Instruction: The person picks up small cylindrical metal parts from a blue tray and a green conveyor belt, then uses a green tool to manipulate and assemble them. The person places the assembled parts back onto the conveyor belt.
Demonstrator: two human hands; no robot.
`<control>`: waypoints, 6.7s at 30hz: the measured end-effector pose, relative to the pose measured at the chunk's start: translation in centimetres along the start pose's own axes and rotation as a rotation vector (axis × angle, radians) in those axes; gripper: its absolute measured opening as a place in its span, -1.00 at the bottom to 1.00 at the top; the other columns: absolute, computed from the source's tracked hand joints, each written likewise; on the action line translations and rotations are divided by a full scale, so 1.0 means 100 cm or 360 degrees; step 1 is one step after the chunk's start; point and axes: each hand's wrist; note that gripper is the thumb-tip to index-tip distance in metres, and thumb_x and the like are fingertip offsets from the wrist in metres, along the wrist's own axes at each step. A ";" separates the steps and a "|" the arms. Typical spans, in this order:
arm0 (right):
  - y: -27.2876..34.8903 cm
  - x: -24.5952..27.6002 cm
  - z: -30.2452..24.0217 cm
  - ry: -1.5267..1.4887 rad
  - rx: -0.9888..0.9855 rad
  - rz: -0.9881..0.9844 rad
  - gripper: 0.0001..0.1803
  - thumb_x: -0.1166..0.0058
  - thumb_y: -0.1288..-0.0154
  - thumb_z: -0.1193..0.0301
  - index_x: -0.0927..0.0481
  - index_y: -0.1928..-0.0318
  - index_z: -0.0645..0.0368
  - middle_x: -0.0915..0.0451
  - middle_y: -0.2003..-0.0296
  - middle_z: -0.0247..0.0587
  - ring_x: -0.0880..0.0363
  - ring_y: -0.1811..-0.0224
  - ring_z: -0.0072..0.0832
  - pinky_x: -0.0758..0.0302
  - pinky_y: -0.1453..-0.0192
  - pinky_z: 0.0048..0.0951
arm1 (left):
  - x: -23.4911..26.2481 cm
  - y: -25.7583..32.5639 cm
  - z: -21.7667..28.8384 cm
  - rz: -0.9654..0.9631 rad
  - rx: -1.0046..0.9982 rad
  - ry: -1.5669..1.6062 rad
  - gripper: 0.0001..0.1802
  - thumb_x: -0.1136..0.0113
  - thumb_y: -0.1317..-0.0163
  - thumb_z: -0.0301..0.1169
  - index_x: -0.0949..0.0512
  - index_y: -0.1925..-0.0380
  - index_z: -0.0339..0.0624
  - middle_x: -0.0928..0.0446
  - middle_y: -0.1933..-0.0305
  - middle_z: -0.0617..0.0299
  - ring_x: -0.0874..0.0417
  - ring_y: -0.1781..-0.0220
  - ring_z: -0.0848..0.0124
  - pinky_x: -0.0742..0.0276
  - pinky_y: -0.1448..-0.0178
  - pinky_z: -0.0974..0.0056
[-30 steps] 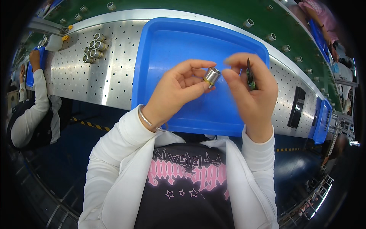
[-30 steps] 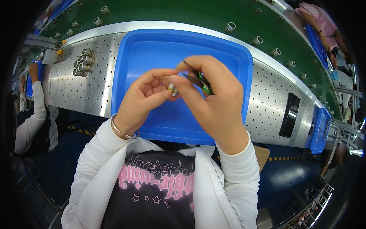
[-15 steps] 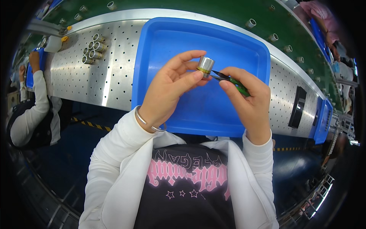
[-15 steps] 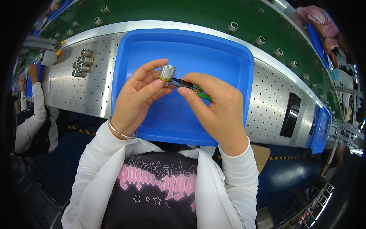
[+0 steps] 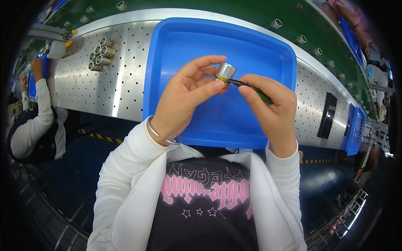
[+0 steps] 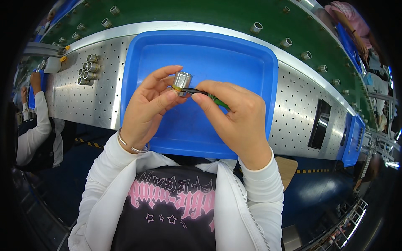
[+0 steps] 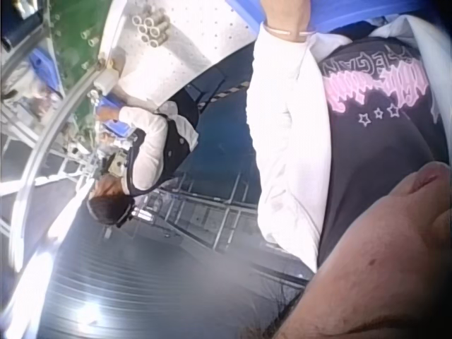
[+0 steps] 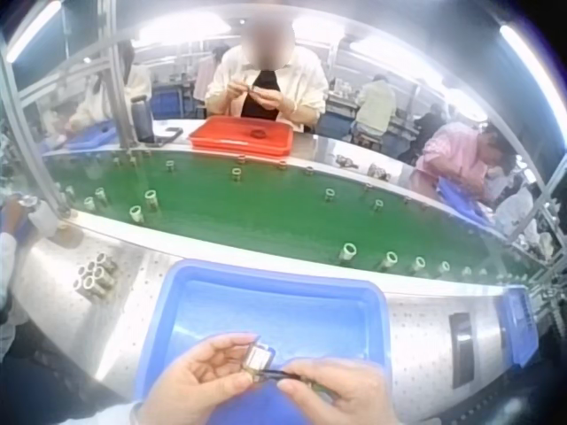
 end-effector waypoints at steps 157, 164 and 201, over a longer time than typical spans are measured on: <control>-0.100 -0.002 0.048 0.0133 -0.0083 -0.0045 -0.79 0.05 -0.34 0.35 -0.57 0.23 0.22 -0.49 0.56 -0.22 -0.46 0.48 -0.50 -0.37 0.35 -0.51 | 0.145 -0.177 0.124 0.0638 -0.0789 -0.2903 -0.67 -0.17 -0.10 -0.40 -0.54 0.08 -0.08 -0.47 -0.07 0.08 -0.49 -0.06 0.08 -0.42 -0.13 0.18; -0.069 -0.006 0.011 0.0062 0.0052 -0.0105 -0.84 -0.01 -0.28 0.46 -0.57 0.17 0.20 -0.50 0.51 -0.23 -0.47 0.46 -0.51 -0.40 0.34 -0.53 | 0.131 -0.207 0.126 0.0605 -0.0461 -0.3199 -0.80 -0.09 -0.08 -0.45 -0.60 0.27 -0.16 -0.57 0.22 0.01 -0.58 0.11 0.09 -0.48 0.01 0.12; 0.001 -0.005 -0.025 -0.0352 -0.0059 -0.0122 -0.87 -0.08 -0.17 0.58 -0.56 0.23 0.25 -0.52 0.47 -0.25 -0.40 0.51 -0.61 -0.32 0.45 -0.60 | 0.015 0.013 0.024 -0.0441 0.0011 -0.0302 -0.48 -0.09 -0.22 -0.56 -0.30 -0.21 -0.20 -0.45 0.00 0.15 -0.53 -0.04 0.47 -0.44 -0.10 0.44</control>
Point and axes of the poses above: each hand's wrist, its own y-axis away from the middle knuckle, its own x-axis out of the back of the hand, z = x × y
